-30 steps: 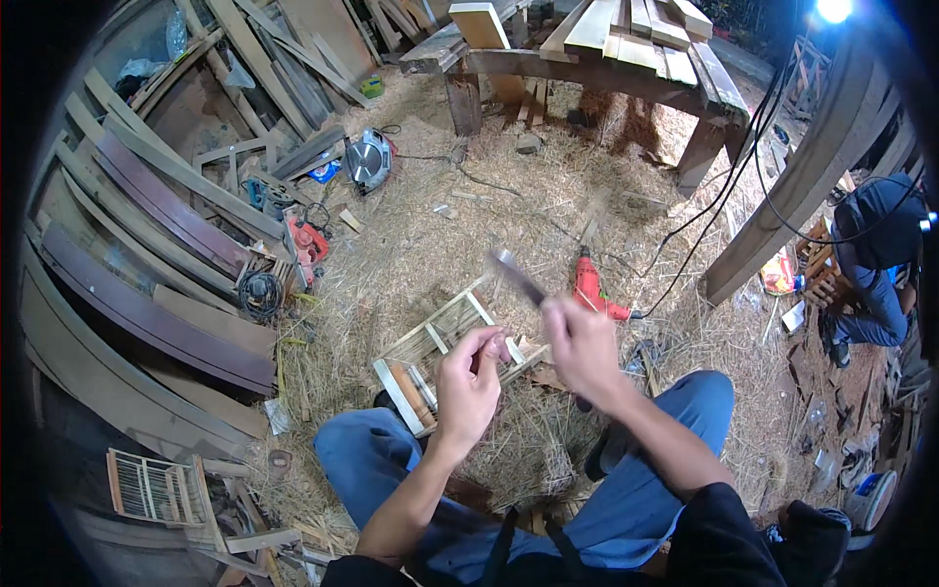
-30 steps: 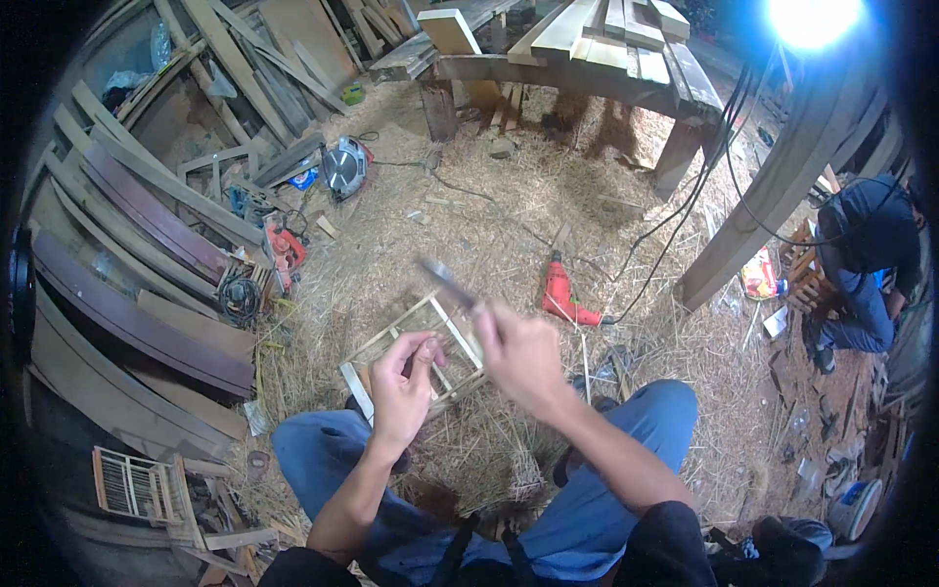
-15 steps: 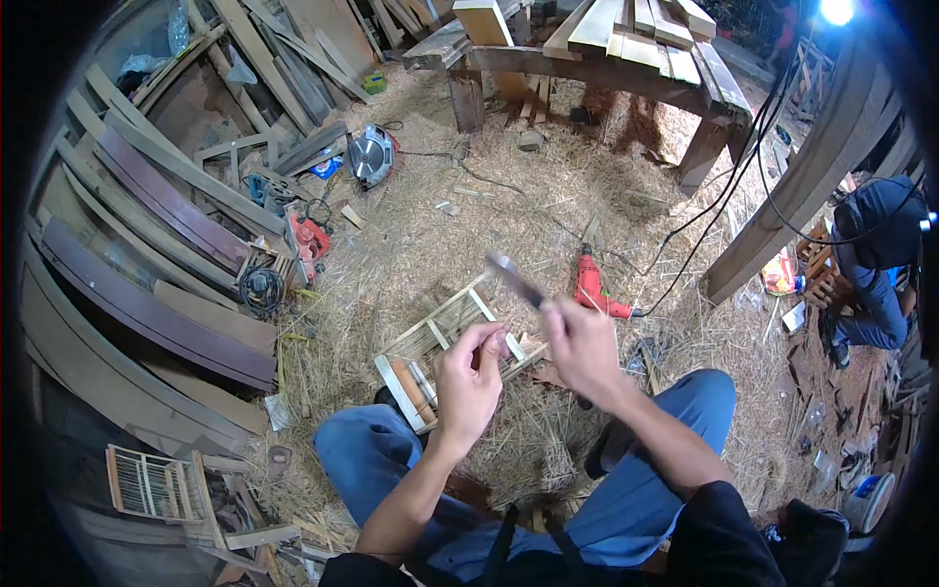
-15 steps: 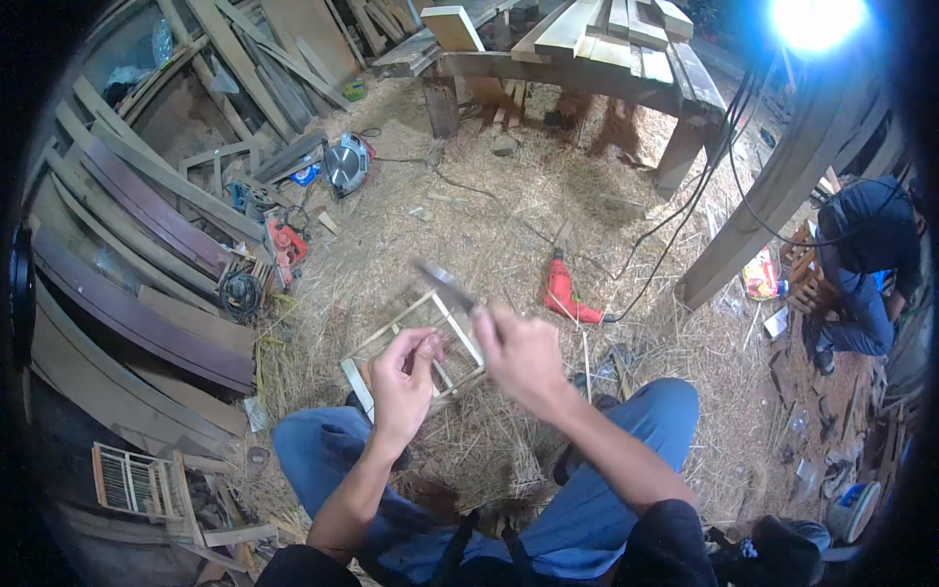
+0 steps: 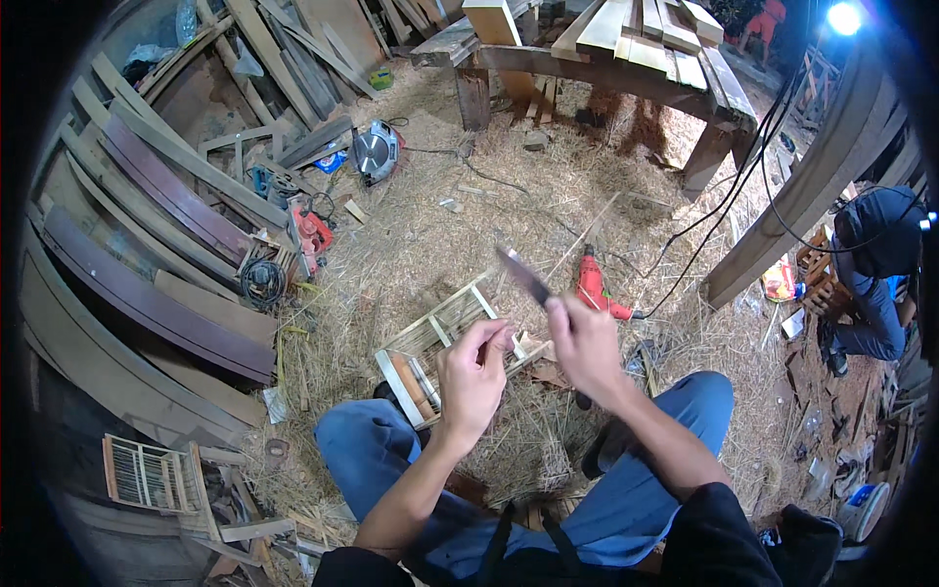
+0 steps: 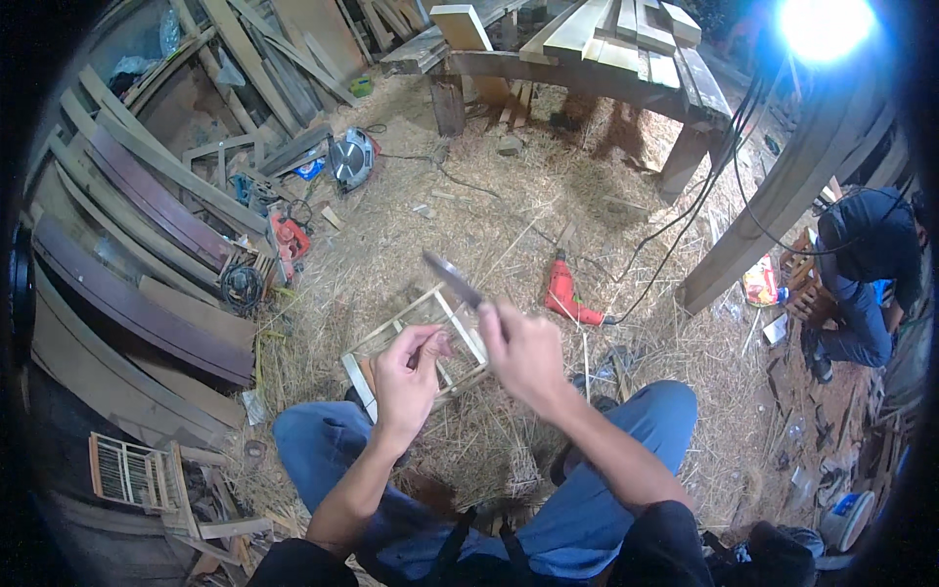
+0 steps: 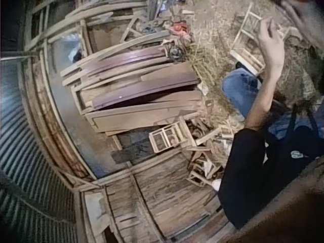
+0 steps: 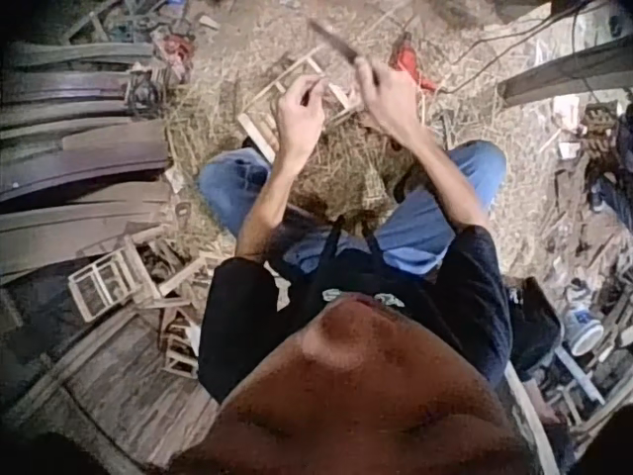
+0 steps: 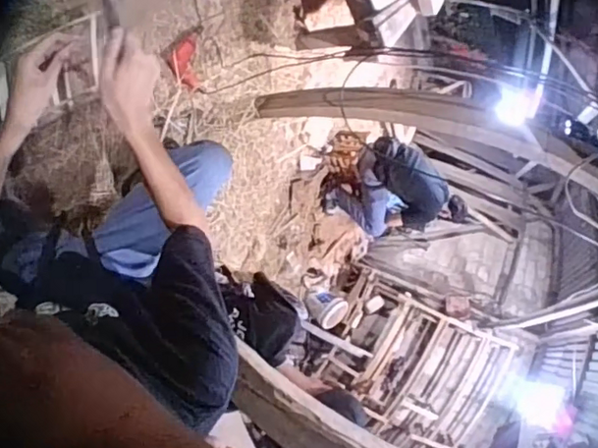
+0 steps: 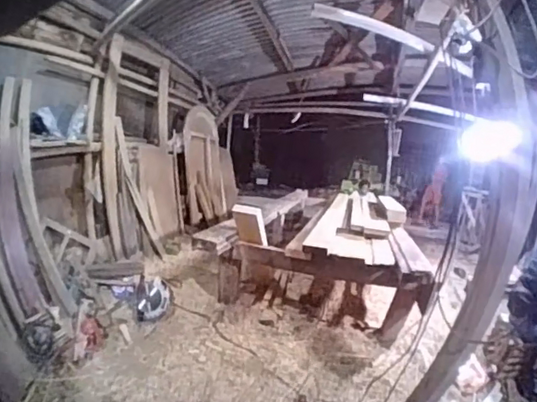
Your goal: The person constructs a wooden cage structure, handling the frame and then using a knife to shave and whittle a thin wooden stick by hand.
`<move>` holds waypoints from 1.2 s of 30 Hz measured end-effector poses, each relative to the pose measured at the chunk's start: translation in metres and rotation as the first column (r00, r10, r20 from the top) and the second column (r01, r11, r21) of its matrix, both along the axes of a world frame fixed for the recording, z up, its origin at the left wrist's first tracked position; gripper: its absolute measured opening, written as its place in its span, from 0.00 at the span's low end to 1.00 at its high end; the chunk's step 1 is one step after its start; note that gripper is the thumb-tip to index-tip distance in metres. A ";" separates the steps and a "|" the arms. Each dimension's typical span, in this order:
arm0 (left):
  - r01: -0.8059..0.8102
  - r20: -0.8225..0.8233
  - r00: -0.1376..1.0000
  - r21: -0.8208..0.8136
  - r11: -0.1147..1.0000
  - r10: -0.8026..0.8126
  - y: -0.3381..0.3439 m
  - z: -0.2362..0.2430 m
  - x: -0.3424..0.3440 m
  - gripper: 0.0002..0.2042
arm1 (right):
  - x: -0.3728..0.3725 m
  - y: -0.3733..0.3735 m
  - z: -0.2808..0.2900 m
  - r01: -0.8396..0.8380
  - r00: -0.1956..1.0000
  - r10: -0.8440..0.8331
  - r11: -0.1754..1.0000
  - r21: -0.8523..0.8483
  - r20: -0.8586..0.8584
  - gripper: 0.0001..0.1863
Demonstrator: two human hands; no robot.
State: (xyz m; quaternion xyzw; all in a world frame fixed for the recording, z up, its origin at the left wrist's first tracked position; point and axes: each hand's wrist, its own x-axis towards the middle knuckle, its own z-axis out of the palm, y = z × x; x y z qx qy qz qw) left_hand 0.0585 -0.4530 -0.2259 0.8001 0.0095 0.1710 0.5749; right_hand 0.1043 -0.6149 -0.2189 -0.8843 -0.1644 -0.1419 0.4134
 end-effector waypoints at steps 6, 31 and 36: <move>0.016 -0.028 0.999 -0.032 0.999 -0.017 -0.004 0.005 0.000 0.07 | -0.008 0.005 -0.003 -0.025 1.000 0.025 1.000 -0.018 -0.006 0.16; 0.091 -0.096 0.991 -0.070 0.993 -0.097 -0.002 0.010 -0.004 0.07 | 0.002 -0.004 -0.003 0.008 1.000 -0.008 1.000 0.011 0.001 0.17; 0.092 -0.072 0.993 -0.034 0.995 -0.095 -0.001 0.013 -0.005 0.07 | 0.002 -0.006 -0.002 -0.011 0.997 0.012 1.000 0.017 -0.078 0.19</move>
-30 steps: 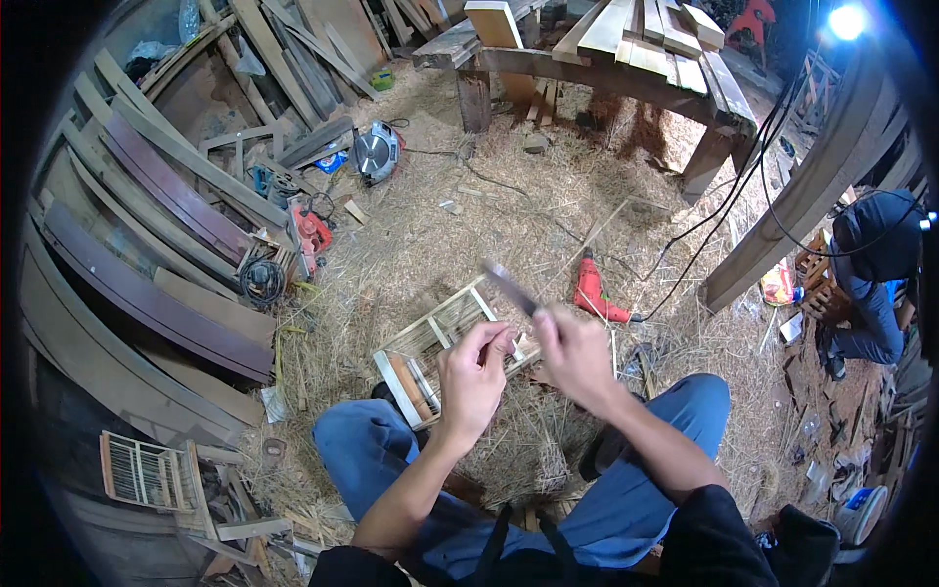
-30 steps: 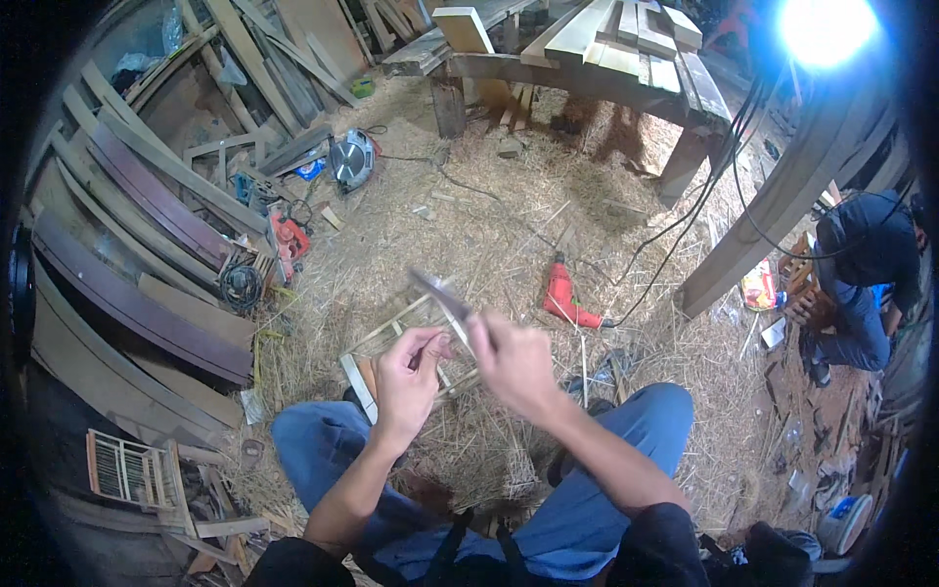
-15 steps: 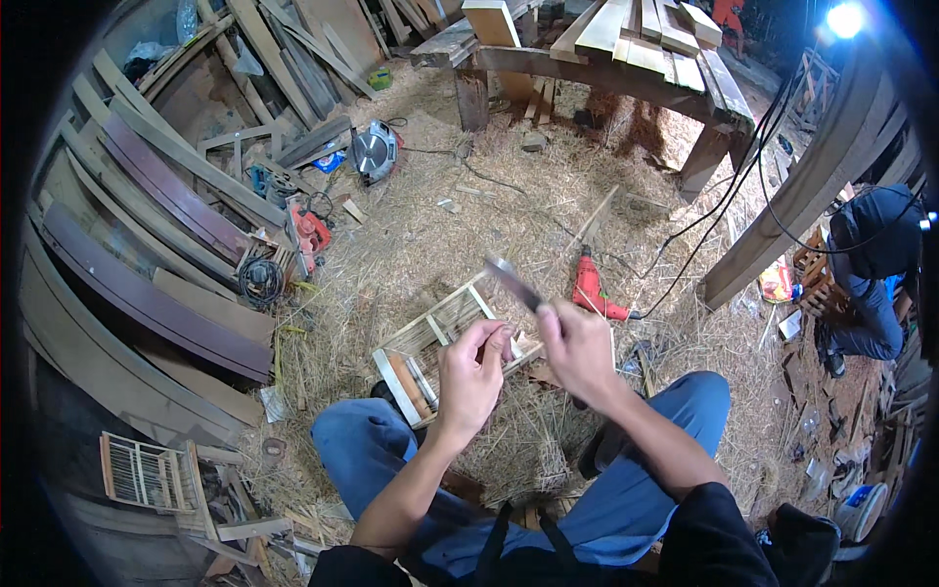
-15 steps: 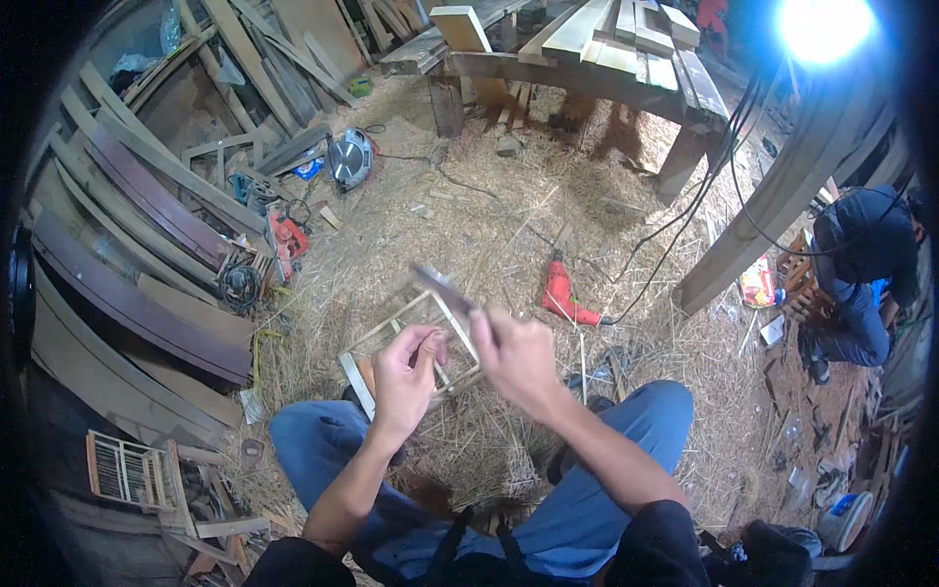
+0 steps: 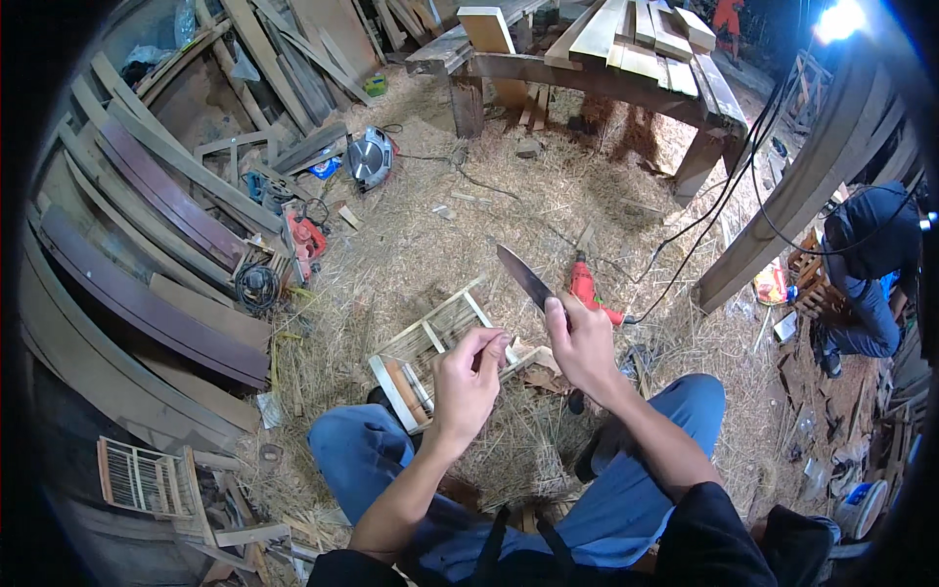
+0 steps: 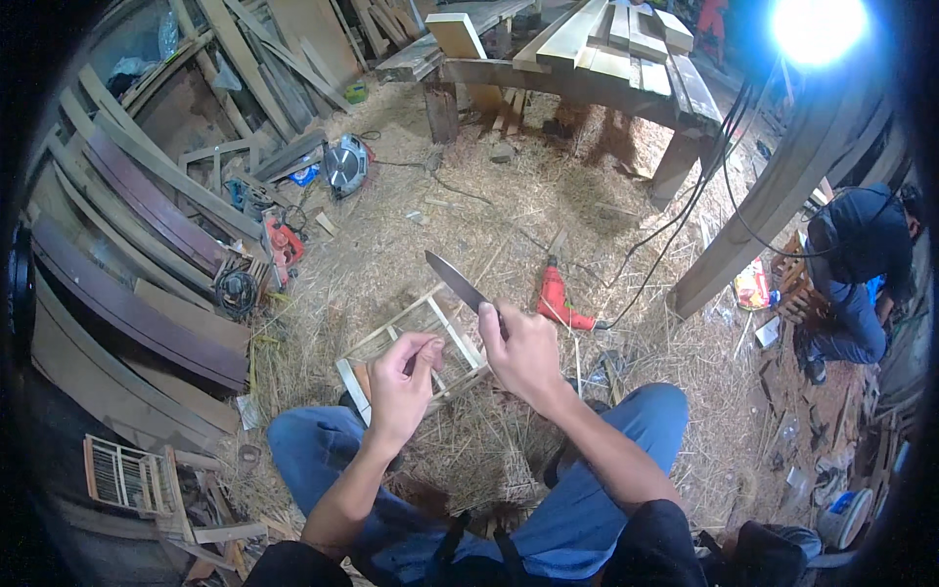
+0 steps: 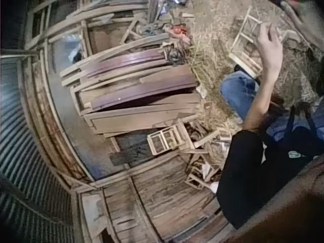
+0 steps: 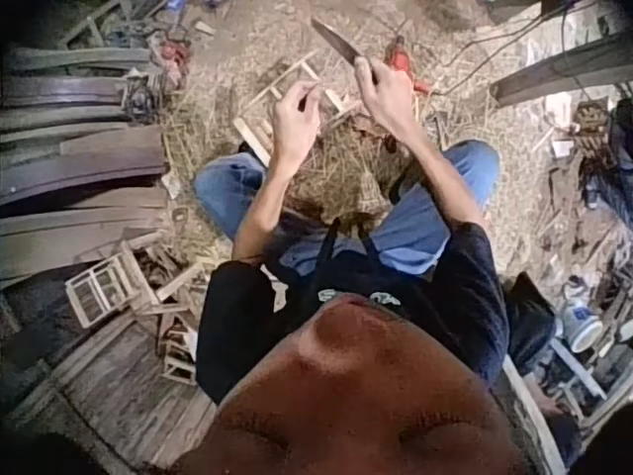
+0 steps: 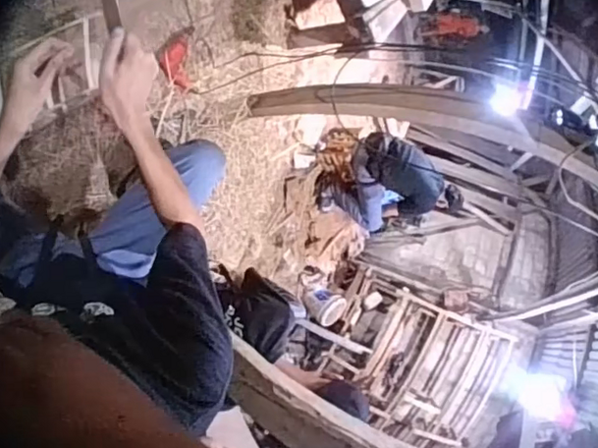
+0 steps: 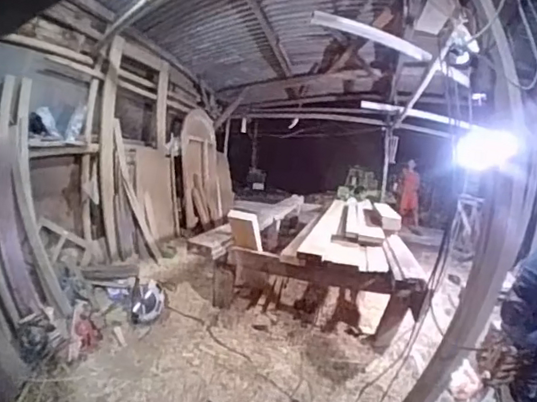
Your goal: The person constructs a wooden cage structure, handling the frame and then using a knife to shave and whittle a thin wooden stick by hand.
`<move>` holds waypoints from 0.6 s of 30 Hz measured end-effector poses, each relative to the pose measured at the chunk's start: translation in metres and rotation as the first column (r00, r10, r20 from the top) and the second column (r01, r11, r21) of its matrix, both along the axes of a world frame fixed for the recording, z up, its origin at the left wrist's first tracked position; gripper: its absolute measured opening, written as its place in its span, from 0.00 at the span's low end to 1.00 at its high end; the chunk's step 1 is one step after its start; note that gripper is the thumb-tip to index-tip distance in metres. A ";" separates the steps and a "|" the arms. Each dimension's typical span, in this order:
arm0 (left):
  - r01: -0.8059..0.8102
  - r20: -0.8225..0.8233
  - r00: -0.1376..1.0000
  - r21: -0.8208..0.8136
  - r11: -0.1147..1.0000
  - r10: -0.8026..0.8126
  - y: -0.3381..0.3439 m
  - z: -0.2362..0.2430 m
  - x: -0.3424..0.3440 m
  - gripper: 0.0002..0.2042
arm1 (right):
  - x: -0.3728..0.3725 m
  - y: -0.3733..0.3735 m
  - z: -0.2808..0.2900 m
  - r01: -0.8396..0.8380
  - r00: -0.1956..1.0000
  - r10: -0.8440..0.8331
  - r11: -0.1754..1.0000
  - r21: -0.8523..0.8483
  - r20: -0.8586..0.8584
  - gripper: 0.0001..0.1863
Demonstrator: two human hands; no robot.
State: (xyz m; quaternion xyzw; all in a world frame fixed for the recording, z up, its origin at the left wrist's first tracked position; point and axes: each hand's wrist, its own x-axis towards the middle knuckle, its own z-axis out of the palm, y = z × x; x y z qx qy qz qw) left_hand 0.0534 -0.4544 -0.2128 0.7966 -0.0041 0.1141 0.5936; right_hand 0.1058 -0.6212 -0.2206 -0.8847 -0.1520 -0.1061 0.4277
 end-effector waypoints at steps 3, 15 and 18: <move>-0.015 0.020 1.000 0.016 1.000 0.015 -0.001 -0.006 0.003 0.06 | -0.010 0.004 -0.006 -0.038 0.990 0.045 0.998 -0.048 0.134 0.20; -0.035 0.036 0.999 0.112 0.993 0.031 -0.002 0.003 0.001 0.07 | 0.001 -0.005 -0.003 0.016 0.998 -0.011 0.997 0.080 -0.057 0.22; -0.037 0.052 0.998 0.080 0.996 0.033 0.003 -0.009 0.003 0.06 | -0.002 0.002 0.001 0.000 0.996 0.005 0.998 0.062 -0.086 0.21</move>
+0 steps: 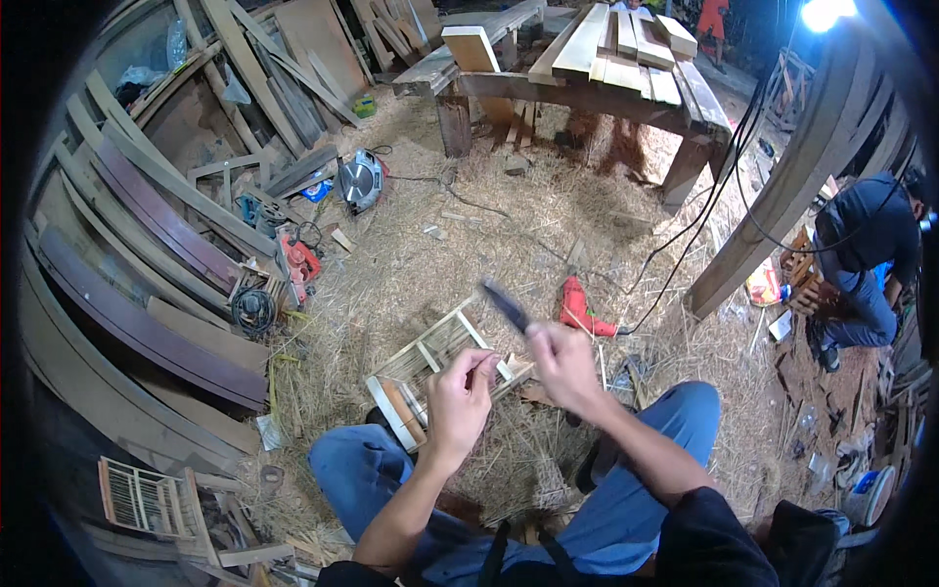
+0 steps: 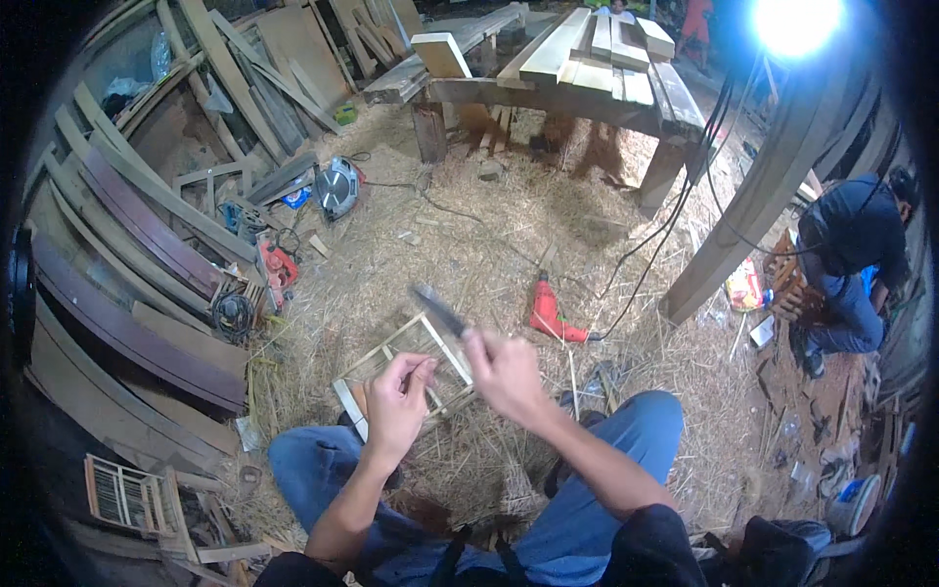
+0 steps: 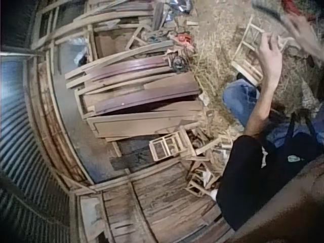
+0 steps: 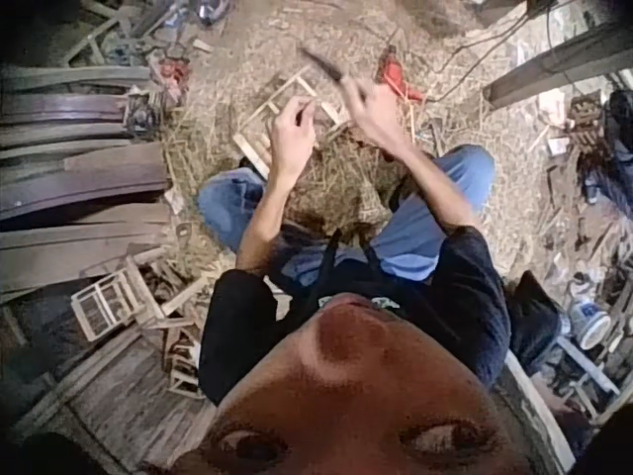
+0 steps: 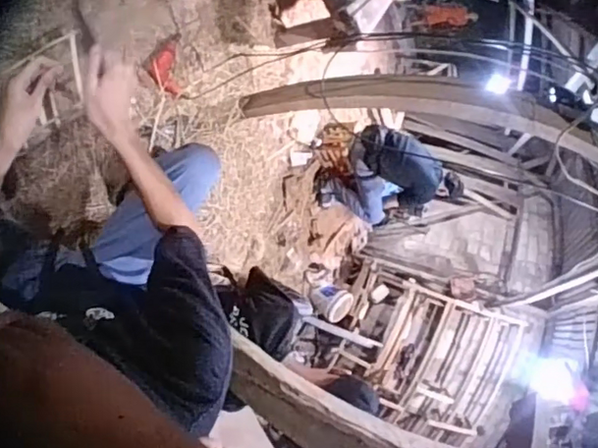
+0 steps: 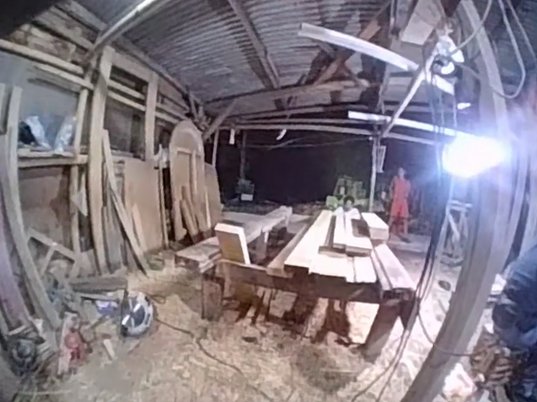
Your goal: The person constructs a wooden cage structure, handling the frame and then using a knife to shave and whittle a thin wooden stick by hand.
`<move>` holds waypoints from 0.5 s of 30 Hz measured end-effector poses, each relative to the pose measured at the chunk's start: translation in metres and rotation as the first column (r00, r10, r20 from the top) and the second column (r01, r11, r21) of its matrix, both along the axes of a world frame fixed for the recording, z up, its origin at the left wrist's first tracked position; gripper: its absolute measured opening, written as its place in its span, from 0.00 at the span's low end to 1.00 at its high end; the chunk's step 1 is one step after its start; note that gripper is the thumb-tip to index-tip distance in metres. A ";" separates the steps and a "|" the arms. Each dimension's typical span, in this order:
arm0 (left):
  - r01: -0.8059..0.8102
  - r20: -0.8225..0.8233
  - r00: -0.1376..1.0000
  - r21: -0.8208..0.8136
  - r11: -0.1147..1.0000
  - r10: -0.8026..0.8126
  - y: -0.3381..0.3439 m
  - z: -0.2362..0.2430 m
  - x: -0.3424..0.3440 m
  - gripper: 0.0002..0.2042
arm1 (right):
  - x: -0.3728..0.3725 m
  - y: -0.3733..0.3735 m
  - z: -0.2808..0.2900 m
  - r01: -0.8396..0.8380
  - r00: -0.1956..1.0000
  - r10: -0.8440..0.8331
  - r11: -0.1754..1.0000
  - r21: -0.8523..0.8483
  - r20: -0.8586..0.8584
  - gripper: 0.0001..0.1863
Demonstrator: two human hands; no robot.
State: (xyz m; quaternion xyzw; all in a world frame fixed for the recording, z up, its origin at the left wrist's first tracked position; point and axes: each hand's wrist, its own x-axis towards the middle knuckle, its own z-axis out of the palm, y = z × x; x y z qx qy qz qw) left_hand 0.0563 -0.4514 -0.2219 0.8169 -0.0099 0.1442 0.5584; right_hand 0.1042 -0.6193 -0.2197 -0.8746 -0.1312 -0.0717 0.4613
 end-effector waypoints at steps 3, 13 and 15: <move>0.009 -0.003 1.000 0.087 0.996 -0.009 -0.003 0.007 -0.004 0.06 | 0.000 -0.003 0.002 0.014 1.000 -0.015 1.000 0.028 0.028 0.21; 0.062 -0.060 0.996 -0.070 0.996 -0.066 -0.007 0.006 0.002 0.06 | -0.003 0.000 -0.010 -0.028 0.985 0.037 0.998 -0.057 0.169 0.20; 0.068 -0.074 0.995 -0.070 0.995 -0.073 -0.004 0.002 -0.002 0.07 | 0.001 -0.002 -0.002 0.032 0.995 -0.033 0.999 0.019 0.092 0.19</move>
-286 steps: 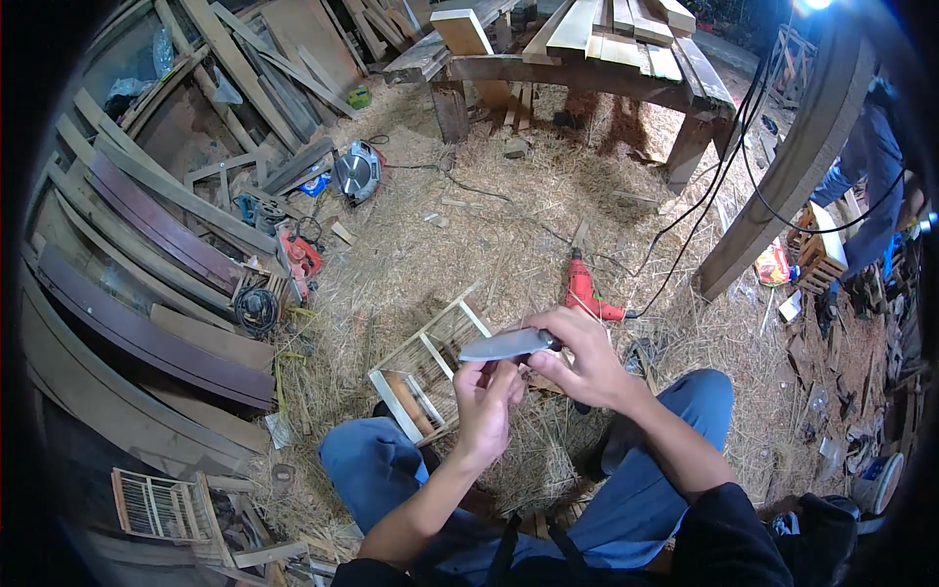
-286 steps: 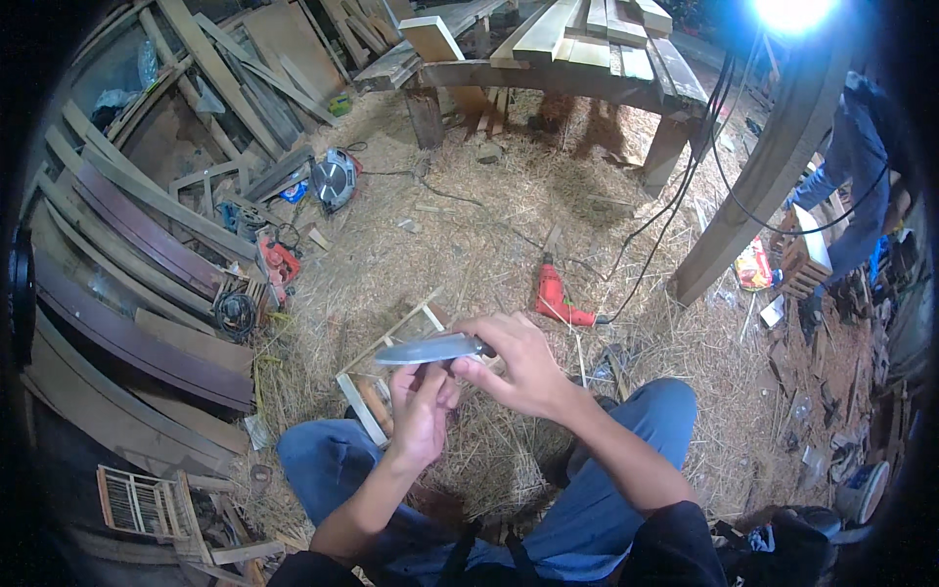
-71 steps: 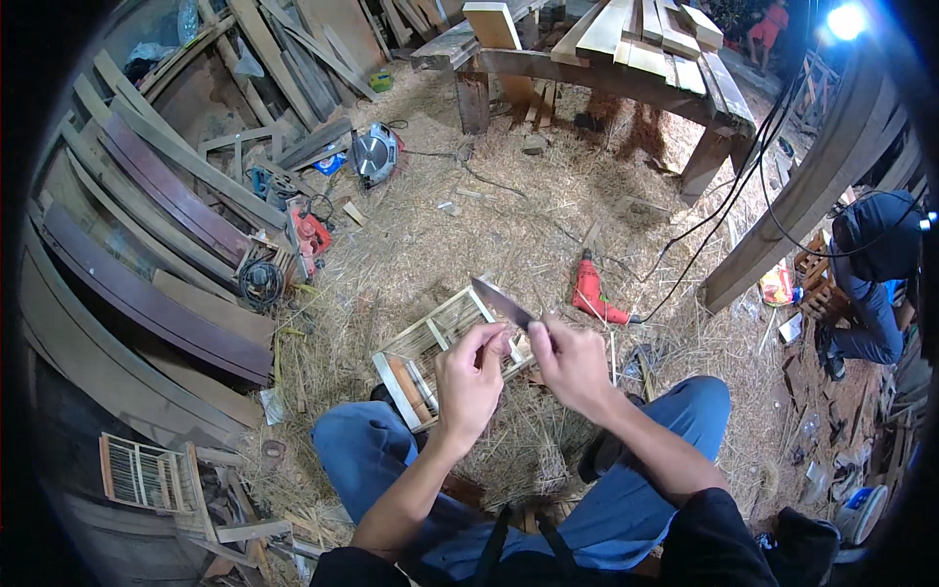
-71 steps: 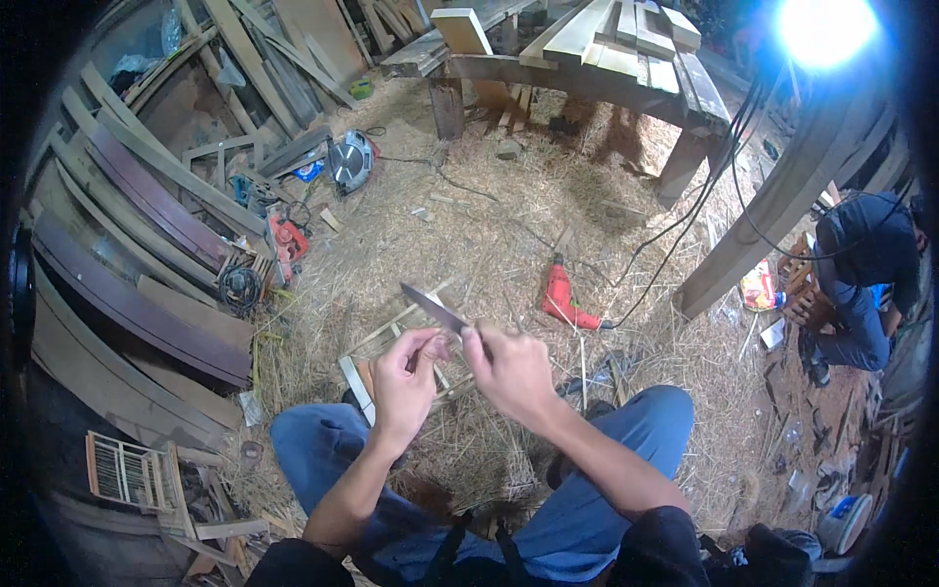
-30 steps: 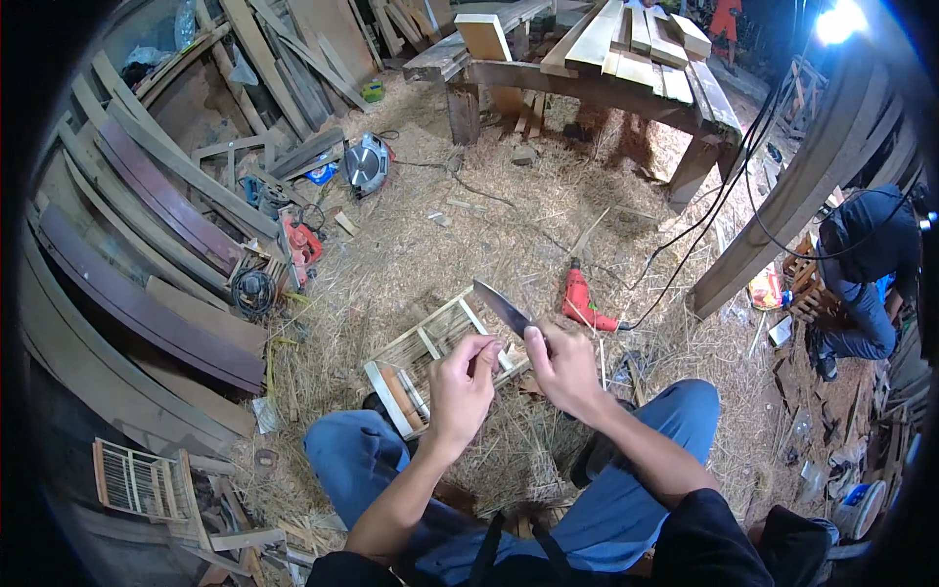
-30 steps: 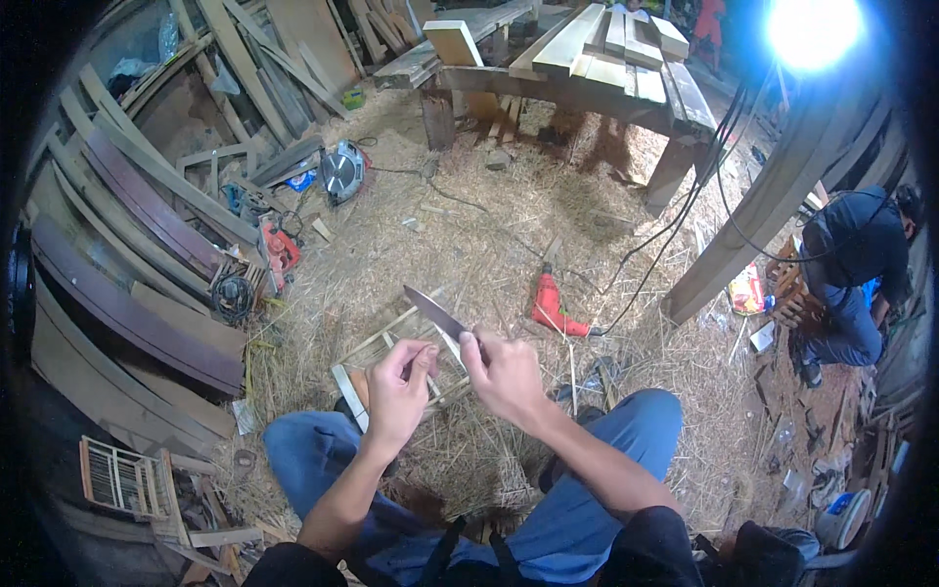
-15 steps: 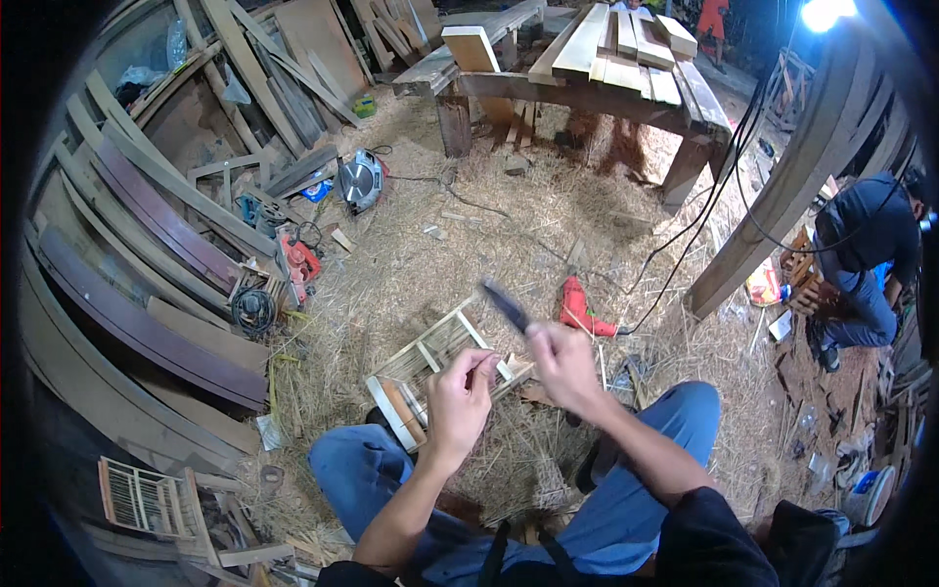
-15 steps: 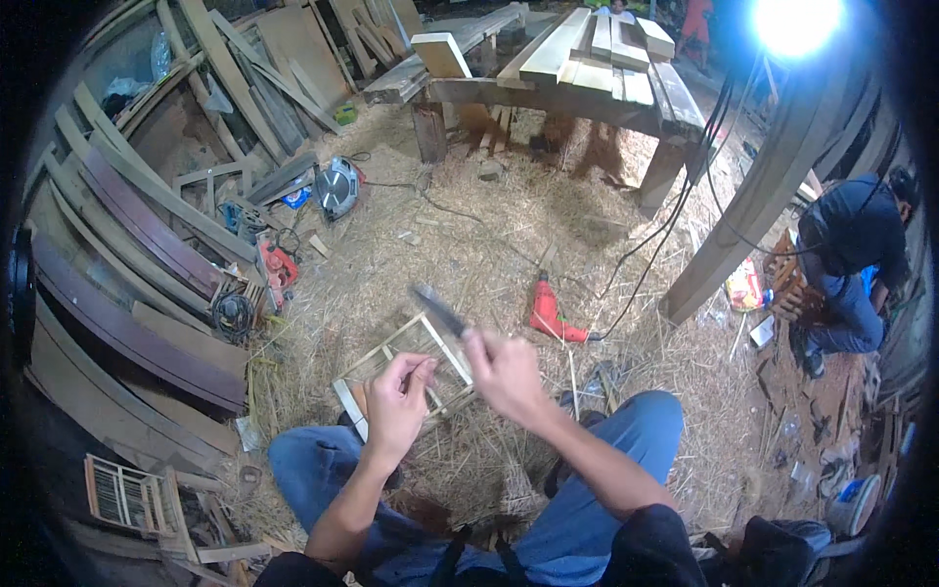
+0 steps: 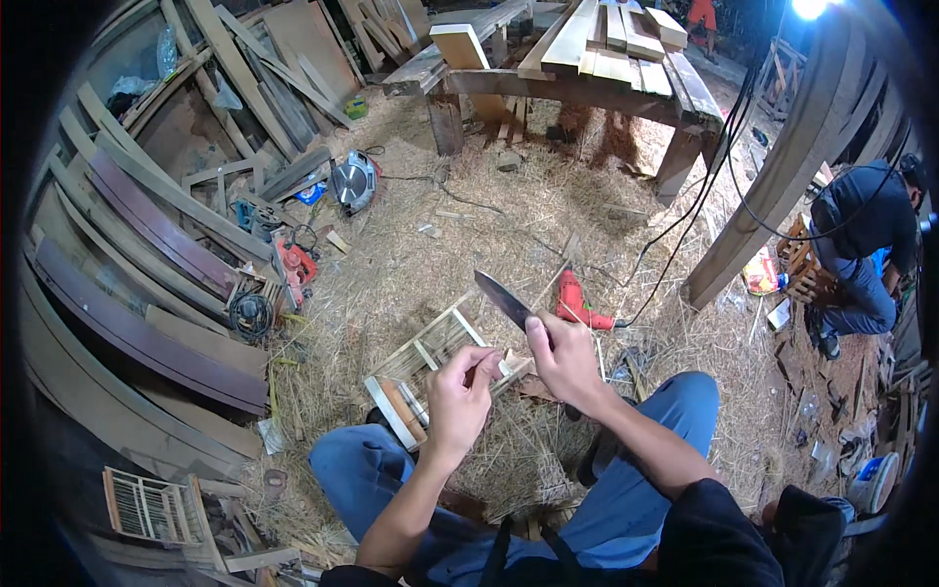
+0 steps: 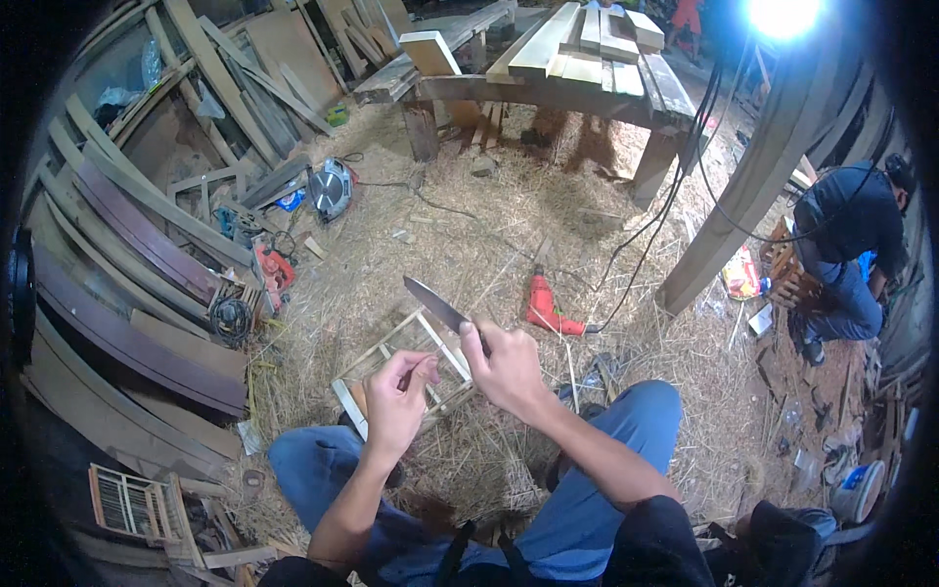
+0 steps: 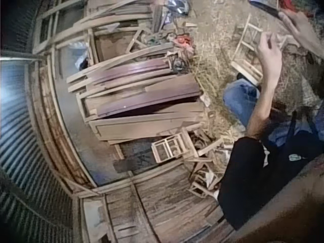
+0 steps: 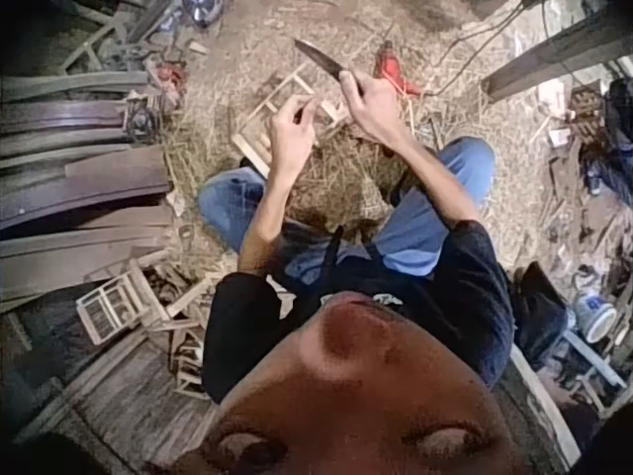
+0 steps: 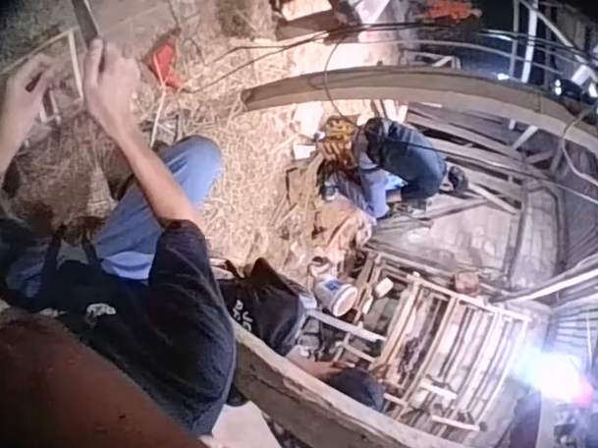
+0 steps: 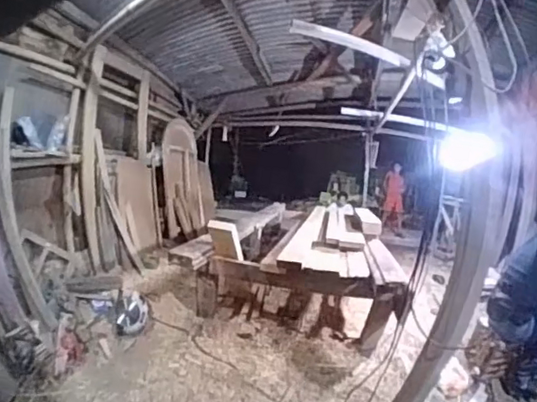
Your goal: The person constructs a wooden cage structure, handling the frame and then using a knife to shave and whittle a thin wooden stick by hand.
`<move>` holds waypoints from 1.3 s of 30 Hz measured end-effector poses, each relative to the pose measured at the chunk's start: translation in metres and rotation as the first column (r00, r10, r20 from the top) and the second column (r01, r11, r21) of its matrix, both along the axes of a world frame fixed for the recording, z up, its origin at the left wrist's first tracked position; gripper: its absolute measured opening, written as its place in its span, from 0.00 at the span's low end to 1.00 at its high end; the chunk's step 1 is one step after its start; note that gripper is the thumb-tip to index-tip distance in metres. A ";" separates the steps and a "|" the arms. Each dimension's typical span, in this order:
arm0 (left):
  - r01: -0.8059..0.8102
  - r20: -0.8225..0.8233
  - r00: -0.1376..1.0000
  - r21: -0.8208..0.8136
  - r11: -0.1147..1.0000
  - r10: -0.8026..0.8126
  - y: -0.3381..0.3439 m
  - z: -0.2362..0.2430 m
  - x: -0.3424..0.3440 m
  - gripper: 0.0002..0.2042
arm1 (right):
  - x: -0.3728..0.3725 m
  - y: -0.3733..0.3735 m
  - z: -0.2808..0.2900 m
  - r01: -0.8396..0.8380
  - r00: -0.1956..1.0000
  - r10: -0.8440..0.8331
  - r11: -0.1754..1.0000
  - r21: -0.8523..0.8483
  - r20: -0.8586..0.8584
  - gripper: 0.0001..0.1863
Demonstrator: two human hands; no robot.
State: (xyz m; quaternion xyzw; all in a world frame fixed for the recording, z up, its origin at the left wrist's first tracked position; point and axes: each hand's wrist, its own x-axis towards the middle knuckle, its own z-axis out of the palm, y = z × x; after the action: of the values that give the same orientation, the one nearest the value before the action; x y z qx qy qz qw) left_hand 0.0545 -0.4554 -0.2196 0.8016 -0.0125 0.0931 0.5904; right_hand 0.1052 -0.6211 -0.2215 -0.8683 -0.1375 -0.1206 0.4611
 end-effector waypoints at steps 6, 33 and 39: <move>0.041 -0.021 0.999 -0.059 0.997 -0.042 -0.002 0.005 0.001 0.08 | -0.008 0.003 0.008 -0.047 0.995 0.050 0.998 0.040 -0.089 0.18; -0.004 0.017 1.000 -0.034 0.999 0.004 0.000 0.002 0.002 0.08 | -0.013 0.006 -0.004 -0.076 0.997 0.078 0.995 -0.057 0.029 0.18; 0.024 0.043 0.999 -0.096 0.995 -0.019 0.000 -0.001 0.003 0.08 | -0.019 0.010 -0.011 -0.091 0.990 0.099 0.992 -0.082 0.097 0.17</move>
State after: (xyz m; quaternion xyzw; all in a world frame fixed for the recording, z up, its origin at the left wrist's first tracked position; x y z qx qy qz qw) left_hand 0.0578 -0.4553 -0.2208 0.7698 -0.0291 0.1041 0.6290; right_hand 0.0859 -0.6115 -0.2323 -0.8709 -0.2063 -0.1367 0.4247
